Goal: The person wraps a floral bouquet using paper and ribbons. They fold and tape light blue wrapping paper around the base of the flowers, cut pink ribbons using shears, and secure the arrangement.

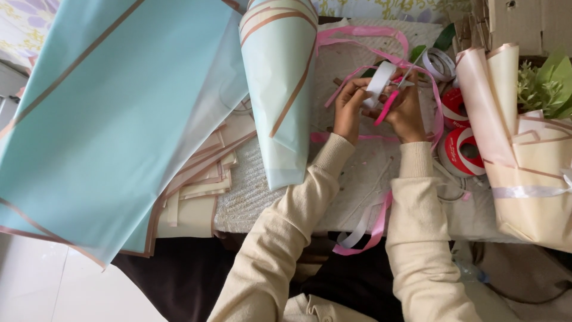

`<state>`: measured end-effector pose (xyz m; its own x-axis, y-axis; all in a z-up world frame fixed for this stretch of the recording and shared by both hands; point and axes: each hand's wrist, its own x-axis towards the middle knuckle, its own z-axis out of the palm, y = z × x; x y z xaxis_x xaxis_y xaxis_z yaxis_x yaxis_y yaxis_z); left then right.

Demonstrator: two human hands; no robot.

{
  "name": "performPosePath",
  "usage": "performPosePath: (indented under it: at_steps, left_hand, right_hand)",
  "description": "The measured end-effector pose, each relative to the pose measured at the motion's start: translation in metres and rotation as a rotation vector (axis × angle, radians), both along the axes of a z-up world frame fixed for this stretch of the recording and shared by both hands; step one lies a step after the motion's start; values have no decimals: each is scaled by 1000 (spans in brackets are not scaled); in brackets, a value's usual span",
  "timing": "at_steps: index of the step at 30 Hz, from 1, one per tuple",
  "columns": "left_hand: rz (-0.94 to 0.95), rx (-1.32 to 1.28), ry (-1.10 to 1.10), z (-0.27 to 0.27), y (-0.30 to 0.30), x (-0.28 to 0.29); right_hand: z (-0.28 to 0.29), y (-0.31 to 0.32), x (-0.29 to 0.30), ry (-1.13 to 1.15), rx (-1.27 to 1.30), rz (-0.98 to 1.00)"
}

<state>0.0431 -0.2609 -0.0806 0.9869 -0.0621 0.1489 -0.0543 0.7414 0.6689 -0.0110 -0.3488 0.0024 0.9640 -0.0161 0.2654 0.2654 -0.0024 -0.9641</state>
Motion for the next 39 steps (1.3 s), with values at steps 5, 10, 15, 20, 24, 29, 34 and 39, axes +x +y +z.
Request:
performPosePath:
  at_steps: [5, 10, 15, 20, 24, 29, 34, 39]
  left_hand:
    - [-21, -35, -63, 8, 2, -10]
    - [-32, -22, -128, -11, -7, -4]
    - [-48, -96, -128, 11, 2, -14]
    - [-14, -87, -37, -12, -4, 7]
    - [11, -73, -65, 10, 4, -12]
    - [-73, -112, -102, -5, -4, 1]
    - [10, 21, -74, 0, -1, -6]
    - [-2, 61, 4, -6, -2, -8]
  right_hand:
    - [-23, -11, 10, 13, -36, -61]
    - [-57, -35, 32, -46, -6, -91]
    - [-20, -12, 12, -4, 65, -30]
    - [2, 0, -1, -6, 33, 5]
    - [-8, -4, 2, -44, 57, -2]
    - [-55, -33, 21, 17, 209, 41]
    - [-48, -21, 20, 2, 285, -6]
    - [-28, -8, 17, -29, 72, -30]
